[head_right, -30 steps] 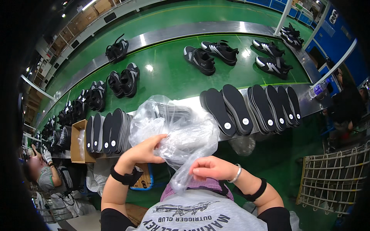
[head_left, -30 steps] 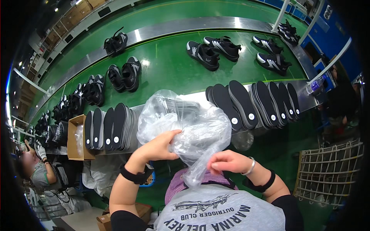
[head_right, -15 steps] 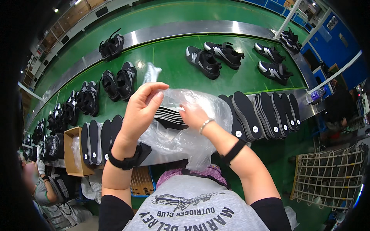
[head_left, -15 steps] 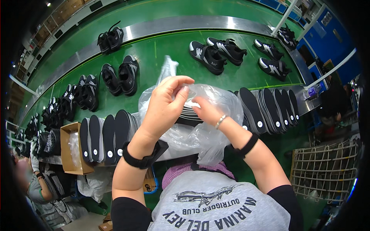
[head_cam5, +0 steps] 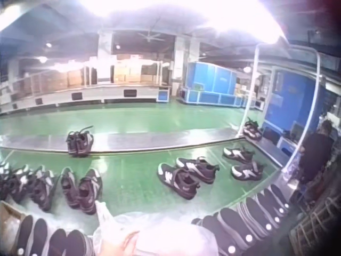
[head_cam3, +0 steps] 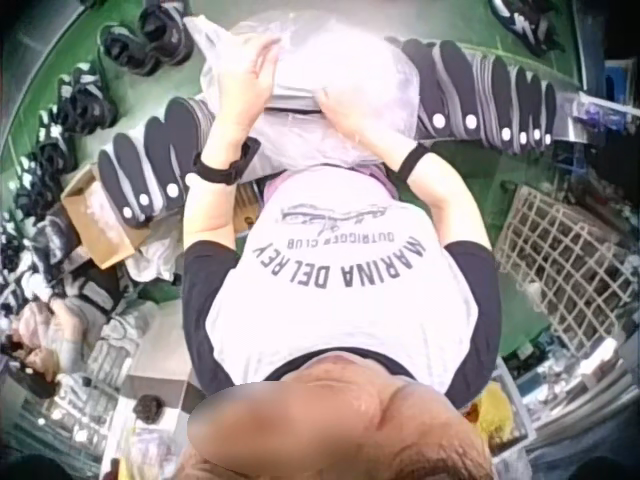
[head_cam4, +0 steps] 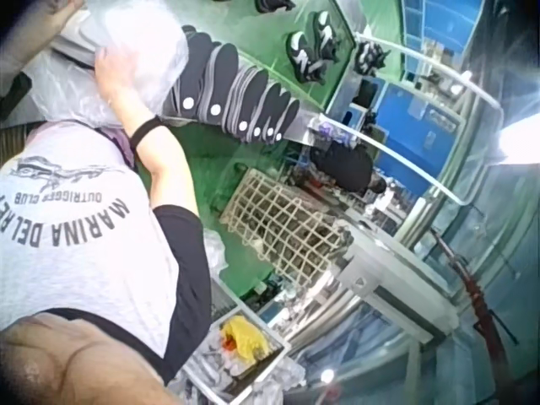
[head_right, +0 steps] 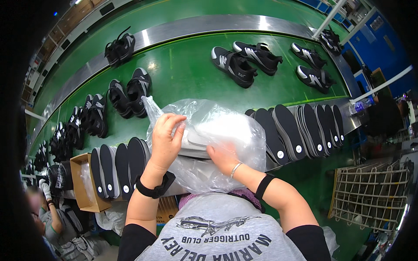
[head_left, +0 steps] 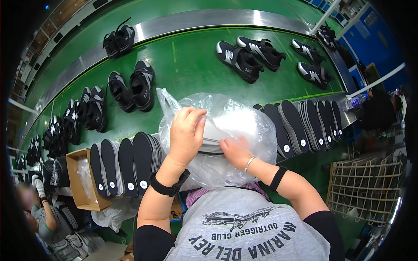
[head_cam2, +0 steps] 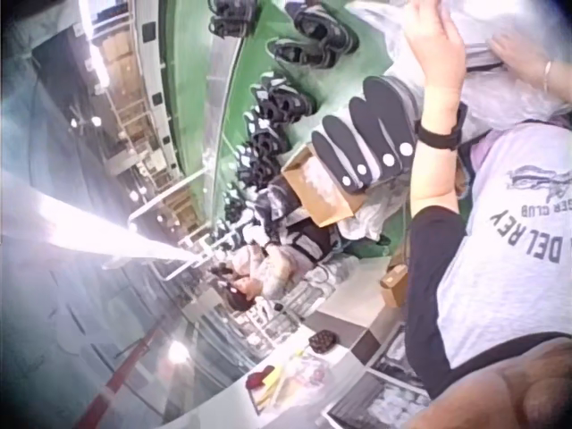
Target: Inspecting shoes, inserting insoles, and organizing shoe components in a manufacturing facility.
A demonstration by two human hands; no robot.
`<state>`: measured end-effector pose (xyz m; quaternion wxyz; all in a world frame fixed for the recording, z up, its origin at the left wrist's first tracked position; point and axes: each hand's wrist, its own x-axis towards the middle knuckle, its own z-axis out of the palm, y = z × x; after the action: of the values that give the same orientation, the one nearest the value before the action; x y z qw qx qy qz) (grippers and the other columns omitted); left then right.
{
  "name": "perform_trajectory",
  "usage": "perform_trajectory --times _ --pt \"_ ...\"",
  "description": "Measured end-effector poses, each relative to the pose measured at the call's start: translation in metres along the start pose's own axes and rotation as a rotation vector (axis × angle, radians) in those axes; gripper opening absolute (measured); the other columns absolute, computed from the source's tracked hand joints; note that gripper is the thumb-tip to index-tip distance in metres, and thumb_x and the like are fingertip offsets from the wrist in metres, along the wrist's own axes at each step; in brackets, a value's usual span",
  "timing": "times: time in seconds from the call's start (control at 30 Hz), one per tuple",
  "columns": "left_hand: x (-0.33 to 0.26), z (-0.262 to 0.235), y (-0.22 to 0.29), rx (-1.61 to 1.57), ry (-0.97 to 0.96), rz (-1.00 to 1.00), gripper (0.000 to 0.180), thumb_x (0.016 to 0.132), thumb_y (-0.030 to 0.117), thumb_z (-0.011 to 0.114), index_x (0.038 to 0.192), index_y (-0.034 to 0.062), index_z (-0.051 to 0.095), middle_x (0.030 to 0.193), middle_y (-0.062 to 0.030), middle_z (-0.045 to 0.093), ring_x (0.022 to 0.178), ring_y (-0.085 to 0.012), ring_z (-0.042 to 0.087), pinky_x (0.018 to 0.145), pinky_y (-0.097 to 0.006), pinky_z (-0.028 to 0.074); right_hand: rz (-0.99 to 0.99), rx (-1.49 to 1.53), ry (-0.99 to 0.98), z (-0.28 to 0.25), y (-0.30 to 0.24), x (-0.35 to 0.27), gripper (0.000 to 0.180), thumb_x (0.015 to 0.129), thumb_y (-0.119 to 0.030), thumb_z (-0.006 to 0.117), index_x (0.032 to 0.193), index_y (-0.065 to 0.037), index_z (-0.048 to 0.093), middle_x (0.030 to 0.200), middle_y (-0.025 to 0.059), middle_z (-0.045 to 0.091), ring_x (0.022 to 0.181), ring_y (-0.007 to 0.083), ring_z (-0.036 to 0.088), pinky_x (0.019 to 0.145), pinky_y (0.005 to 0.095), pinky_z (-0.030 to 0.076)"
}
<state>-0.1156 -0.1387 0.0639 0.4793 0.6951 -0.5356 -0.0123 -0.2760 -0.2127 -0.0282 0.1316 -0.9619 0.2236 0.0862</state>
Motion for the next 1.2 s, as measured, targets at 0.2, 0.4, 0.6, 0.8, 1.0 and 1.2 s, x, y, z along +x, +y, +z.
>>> perform_trajectory --times 0.2,0.4,0.6,0.8,1.0,1.2 --pt "0.006 0.007 -0.010 0.061 -0.076 0.001 0.016 0.070 0.001 0.055 0.085 0.0034 0.056 0.085 -0.0112 0.053 0.082 -0.0295 0.050 0.073 -0.035 0.040 -0.062 0.064 0.116 -0.024 -0.003 -0.016 0.016 0.072 -0.008 0.051 0.088 -0.007 0.049 0.081 0.0106 0.056 0.083 0.0296 0.055 0.070 0.0440 0.039" --pt "0.008 0.006 -0.007 0.006 -0.159 -0.058 0.013 0.072 0.003 0.055 0.086 0.0028 0.057 0.086 -0.0119 0.054 0.084 -0.0292 0.050 0.075 -0.035 0.040 0.126 0.361 -0.255 -0.040 0.008 -0.014 0.046 0.063 -0.014 0.062 0.106 -0.005 0.049 0.103 0.0141 0.055 0.099 0.0287 0.051 0.084 0.0373 0.039" --pt "0.001 0.012 -0.015 0.064 -0.266 -0.008 0.013 0.073 0.006 0.055 0.086 0.0034 0.057 0.087 -0.0116 0.055 0.086 -0.0302 0.050 0.077 -0.037 0.038 0.117 0.597 -0.213 -0.033 0.020 -0.023 0.064 0.063 -0.022 0.064 0.120 -0.004 0.040 0.107 0.0210 0.051 0.100 0.0330 0.049 0.084 0.0364 0.040" --pt "-0.015 0.020 -0.012 0.049 -0.296 -0.029 0.015 0.072 0.008 0.057 0.086 0.0040 0.057 0.088 -0.0112 0.054 0.086 -0.0296 0.050 0.076 -0.036 0.038 0.230 0.748 -0.291 -0.019 0.029 -0.026 0.056 0.067 -0.024 0.064 0.113 0.002 0.043 0.109 0.0230 0.049 0.104 0.0335 0.046 0.086 0.0362 0.038" --pt "-0.051 0.036 -0.049 0.326 -0.467 -0.062 0.014 0.073 0.013 0.056 0.085 0.0076 0.060 0.089 -0.0083 0.055 0.089 -0.0270 0.050 0.081 -0.039 0.035 -0.033 0.307 0.011 -0.021 0.008 -0.059 0.032 0.075 -0.021 0.059 0.098 0.002 0.054 0.095 0.0195 0.057 0.090 0.0324 0.054 0.081 0.0368 0.042" --pt "-0.060 -0.013 -0.057 0.488 -1.126 -0.336 0.020 0.078 0.026 0.051 0.081 0.0123 0.065 0.077 -0.0117 0.062 0.083 -0.0278 0.056 0.090 -0.048 0.026 0.153 0.993 0.410 -0.106 0.094 -0.107 0.020 0.080 -0.012 0.053 0.097 -0.003 0.057 0.081 0.0071 0.060 0.070 0.0116 0.056 0.064 0.0247 0.045"
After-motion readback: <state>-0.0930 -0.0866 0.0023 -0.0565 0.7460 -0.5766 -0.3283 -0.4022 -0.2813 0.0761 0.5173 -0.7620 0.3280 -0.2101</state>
